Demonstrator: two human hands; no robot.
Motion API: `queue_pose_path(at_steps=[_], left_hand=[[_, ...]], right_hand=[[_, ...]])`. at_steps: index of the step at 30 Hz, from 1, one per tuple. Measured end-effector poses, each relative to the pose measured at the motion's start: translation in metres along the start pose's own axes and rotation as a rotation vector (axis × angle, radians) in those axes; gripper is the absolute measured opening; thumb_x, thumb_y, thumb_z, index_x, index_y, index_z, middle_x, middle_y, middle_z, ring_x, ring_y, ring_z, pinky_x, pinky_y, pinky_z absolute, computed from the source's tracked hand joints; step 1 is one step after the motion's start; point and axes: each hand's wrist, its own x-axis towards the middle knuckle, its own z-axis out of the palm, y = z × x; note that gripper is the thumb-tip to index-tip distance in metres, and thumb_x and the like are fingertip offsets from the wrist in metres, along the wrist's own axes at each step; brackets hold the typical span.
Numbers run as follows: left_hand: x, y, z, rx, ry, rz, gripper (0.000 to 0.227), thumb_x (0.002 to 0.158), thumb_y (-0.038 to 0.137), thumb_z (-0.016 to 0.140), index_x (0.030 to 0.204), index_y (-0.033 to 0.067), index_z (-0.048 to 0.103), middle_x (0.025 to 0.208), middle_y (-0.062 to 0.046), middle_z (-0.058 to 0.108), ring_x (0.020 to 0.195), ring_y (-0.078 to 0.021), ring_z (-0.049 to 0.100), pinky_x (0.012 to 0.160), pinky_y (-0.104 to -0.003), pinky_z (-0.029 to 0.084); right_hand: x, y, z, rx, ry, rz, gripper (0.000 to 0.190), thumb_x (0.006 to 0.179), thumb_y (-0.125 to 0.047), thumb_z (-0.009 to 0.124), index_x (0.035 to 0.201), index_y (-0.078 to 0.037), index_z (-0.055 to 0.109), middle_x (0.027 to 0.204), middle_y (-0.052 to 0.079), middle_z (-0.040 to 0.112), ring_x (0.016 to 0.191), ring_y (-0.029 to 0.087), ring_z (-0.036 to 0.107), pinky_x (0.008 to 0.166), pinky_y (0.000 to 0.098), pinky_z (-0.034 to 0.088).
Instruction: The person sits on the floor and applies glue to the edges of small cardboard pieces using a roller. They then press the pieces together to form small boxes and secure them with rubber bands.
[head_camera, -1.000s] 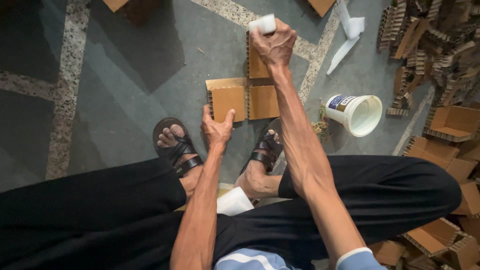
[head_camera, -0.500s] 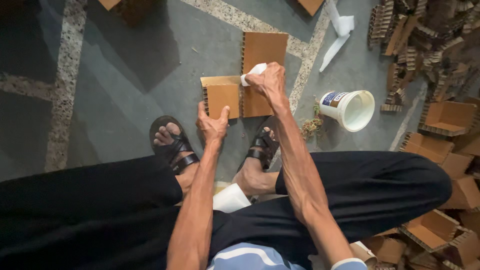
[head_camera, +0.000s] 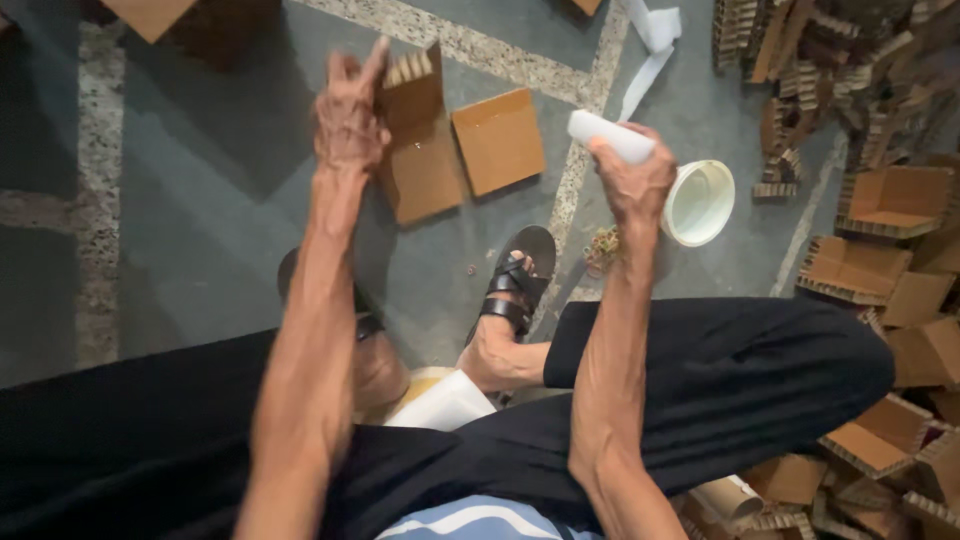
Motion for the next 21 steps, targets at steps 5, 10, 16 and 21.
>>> queue_pose_path(at_steps=[5,10,16,21], left_hand=[[-0.007,0.013,-0.001,0.077,0.357,0.185,0.099,0.083,0.014,0.092,0.163,0.0156,0.034,0.163,-0.025,0.03,0.15,-0.0441,0.036,0.123,-0.056,0.035],[-0.087,0.025,0.032,-0.213,0.441,-0.315,0.089,0.094,0.039,0.092,0.154,0.0053,0.036,0.155,-0.022,0.039,0.15,-0.043,0.035,0.126,-0.056,0.028],[-0.139,0.034,0.064,0.005,0.273,-0.432,0.105,0.075,0.065,0.095,0.143,0.0041,0.044,0.146,-0.02,0.042,0.148,-0.0446,0.027,0.117,-0.075,0.008],[-0.141,0.03,0.063,0.037,0.219,-0.325,0.1,0.068,0.062,0.097,0.138,0.0053,0.054,0.148,-0.019,0.039,0.15,-0.046,0.022,0.116,-0.078,0.004]], right_hand=[[0.002,0.038,-0.066,-0.081,0.334,-0.046,0.045,0.077,-0.022,0.09,0.109,0.002,0.071,0.09,0.012,0.075,0.075,0.019,0.074,0.07,0.0331,0.061],[0.006,0.082,-0.127,-0.248,0.435,0.461,0.032,0.075,-0.024,0.074,0.098,-0.002,0.081,0.08,0.015,0.078,0.074,0.024,0.077,0.073,0.0346,0.059],[0.031,0.153,-0.113,-0.456,0.363,0.552,0.041,0.06,-0.027,0.08,0.092,-0.002,0.08,0.092,0.018,0.078,0.089,0.029,0.077,0.082,0.0359,0.059],[0.049,0.173,-0.095,-0.582,0.248,0.616,0.051,0.058,-0.03,0.085,0.095,0.003,0.077,0.097,0.022,0.074,0.091,0.032,0.074,0.081,0.0366,0.058]])
